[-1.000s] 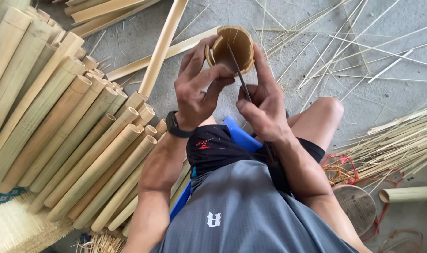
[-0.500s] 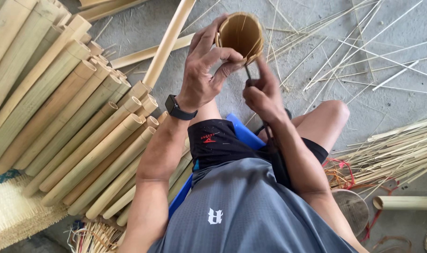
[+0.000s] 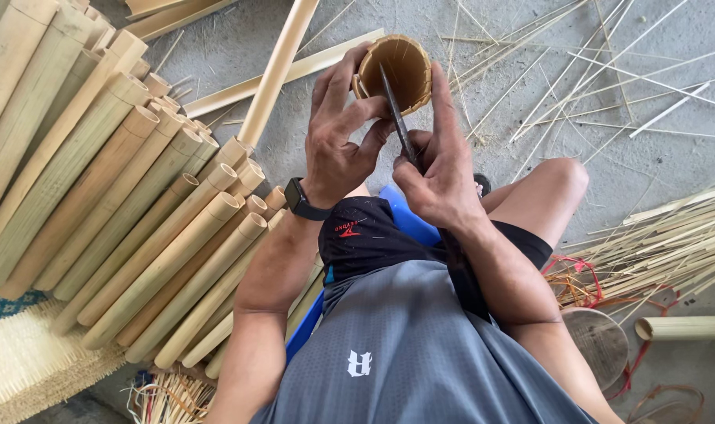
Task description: The person uses a knife to carve and smooth the interior and exterior of small bamboo segments. They repeatedly rotate the pieces, scrape the inner walls, and trim the edges while seated on a low stool.
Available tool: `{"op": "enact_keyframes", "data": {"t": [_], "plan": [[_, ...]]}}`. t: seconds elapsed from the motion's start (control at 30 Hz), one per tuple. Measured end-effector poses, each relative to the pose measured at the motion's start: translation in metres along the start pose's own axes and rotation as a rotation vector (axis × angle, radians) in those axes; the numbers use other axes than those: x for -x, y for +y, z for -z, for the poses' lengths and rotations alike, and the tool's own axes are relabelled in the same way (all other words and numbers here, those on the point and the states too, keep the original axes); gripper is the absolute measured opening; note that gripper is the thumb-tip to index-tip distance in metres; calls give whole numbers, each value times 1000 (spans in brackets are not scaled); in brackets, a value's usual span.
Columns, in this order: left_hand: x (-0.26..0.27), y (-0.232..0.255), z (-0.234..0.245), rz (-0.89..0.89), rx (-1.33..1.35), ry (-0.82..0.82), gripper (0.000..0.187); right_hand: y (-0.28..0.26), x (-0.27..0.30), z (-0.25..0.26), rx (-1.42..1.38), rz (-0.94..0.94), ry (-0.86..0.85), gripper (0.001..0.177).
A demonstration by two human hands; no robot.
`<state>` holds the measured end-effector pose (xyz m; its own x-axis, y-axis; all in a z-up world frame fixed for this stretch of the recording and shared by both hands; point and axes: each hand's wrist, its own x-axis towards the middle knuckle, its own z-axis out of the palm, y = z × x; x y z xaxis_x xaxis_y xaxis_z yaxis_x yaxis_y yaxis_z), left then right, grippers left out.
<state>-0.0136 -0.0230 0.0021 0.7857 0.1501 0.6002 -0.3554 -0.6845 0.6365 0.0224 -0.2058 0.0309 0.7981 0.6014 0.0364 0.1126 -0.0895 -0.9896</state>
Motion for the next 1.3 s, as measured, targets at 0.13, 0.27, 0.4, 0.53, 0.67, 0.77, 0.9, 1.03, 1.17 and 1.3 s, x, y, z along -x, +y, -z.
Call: {"op": "enact_keyframes", "data": {"t": [0.13, 0.27, 0.4, 0.53, 0.67, 0.77, 0.9, 1.03, 1.17, 1.3], "plan": [[1, -2, -2, -11, -11, -2, 29, 3, 2, 1, -9, 22, -2, 102], [-4, -1, 0, -8, -12, -23, 24, 8, -1, 1, -86, -26, 20, 103], [-10, 15, 4, -11, -11, -2, 19, -5, 6, 7, -219, -31, -3, 101], [-8, 19, 2, -61, -57, 30, 20, -16, 12, 15, -334, -21, -38, 101], [-12, -3, -7, -15, -32, 34, 20, 30, -23, 5, -366, -75, -31, 103], [-16, -17, -5, -32, 89, 52, 29, 82, -51, -9, -287, -241, -10, 92], [-28, -24, -7, 12, 33, 112, 36, 109, -57, -18, -314, -220, -4, 90], [-35, -24, -15, -79, 16, 111, 37, 97, -58, -14, -52, -227, 63, 63], [-34, -24, -22, -38, 74, 77, 40, 97, -58, -8, 33, -174, 76, 56], [-38, -18, -27, -48, 33, 92, 37, 124, -69, -9, -138, -333, 111, 55]]}}
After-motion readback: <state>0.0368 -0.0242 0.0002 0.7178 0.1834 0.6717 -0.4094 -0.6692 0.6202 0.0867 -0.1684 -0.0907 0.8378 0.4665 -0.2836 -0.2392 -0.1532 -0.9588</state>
